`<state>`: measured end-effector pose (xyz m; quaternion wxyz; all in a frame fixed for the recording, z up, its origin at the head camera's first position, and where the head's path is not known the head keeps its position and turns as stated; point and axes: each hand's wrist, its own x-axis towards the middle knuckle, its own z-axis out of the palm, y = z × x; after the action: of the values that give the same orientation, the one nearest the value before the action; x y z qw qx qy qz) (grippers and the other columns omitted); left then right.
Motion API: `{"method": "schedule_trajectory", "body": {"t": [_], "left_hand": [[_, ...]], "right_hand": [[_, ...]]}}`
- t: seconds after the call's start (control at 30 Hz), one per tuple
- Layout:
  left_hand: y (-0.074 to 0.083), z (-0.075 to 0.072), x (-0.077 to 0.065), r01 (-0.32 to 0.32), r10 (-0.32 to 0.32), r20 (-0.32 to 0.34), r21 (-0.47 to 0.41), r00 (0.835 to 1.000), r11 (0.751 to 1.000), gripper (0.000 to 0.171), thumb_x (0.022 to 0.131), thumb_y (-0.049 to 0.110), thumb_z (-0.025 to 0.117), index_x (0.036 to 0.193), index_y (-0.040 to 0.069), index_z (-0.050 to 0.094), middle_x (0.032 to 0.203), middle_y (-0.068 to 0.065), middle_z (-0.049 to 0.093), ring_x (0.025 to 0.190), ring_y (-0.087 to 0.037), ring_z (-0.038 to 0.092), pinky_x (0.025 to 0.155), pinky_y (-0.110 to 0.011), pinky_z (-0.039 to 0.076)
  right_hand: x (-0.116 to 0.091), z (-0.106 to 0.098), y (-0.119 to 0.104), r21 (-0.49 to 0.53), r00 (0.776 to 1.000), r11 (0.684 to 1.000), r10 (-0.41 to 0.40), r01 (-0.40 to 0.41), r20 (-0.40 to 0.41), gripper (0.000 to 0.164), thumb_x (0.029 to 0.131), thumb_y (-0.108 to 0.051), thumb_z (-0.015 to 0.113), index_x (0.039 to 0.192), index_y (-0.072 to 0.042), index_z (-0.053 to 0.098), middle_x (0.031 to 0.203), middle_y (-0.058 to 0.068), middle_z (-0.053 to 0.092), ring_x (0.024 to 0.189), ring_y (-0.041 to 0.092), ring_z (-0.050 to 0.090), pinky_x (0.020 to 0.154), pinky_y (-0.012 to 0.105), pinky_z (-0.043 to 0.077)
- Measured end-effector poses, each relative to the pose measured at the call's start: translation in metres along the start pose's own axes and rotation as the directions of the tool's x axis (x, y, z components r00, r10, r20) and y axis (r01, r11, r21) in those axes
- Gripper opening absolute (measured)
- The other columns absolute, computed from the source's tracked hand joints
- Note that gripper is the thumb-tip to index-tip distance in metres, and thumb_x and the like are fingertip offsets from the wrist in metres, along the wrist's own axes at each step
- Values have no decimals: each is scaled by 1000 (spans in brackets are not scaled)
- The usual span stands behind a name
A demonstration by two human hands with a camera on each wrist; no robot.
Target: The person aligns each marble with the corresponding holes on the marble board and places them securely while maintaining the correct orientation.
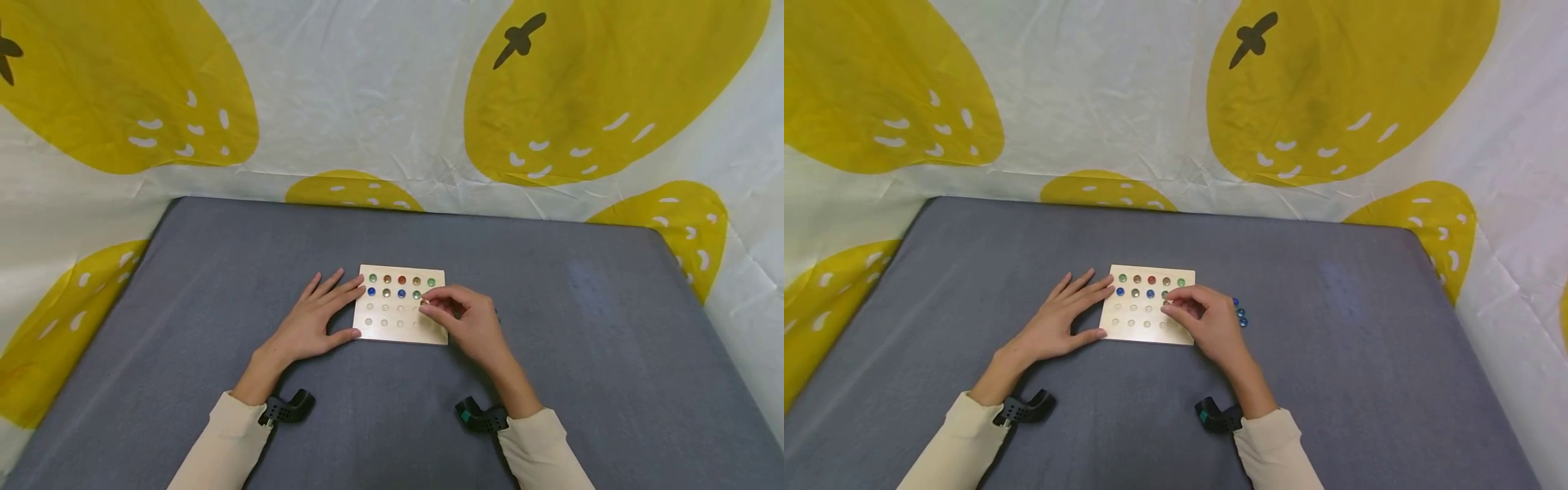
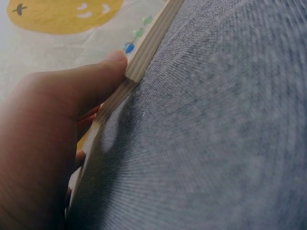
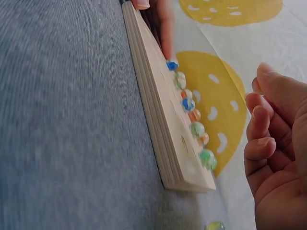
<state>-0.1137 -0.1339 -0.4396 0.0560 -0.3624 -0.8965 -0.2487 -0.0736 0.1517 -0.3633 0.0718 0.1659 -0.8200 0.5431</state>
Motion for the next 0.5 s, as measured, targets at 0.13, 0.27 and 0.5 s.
{"method": "schedule_trajectory", "body": {"t": [0.13,0.27,0.5], "left_hand": [[0,-1,0,3,-3,0,-2,1000,1000,72,90,54,59,148,15,40,153,0,33,142,-31,20,114,-55,6],[0,-1,1,13,-13,9,0,1000,1000,72,89,54,59,148,16,40,153,1,32,143,-30,20,114,-54,6],[0,-1,0,18,-18,22,-8,1000,1000,72,91,56,56,148,16,39,154,0,31,143,-31,19,114,-54,6]], "right_hand": [[2,5,-1,-4,1000,1000,16,-16,4,14,81,0,75,94,2,71,80,6,64,66,17,53,57,23,45],[4,10,-1,-10,1000,1000,25,-25,4,13,81,-1,75,94,1,71,80,6,65,66,17,53,57,23,45],[7,23,18,38,1000,999,-5,5,-4,13,81,-1,75,94,-2,72,79,3,64,65,16,54,57,23,46]]}}
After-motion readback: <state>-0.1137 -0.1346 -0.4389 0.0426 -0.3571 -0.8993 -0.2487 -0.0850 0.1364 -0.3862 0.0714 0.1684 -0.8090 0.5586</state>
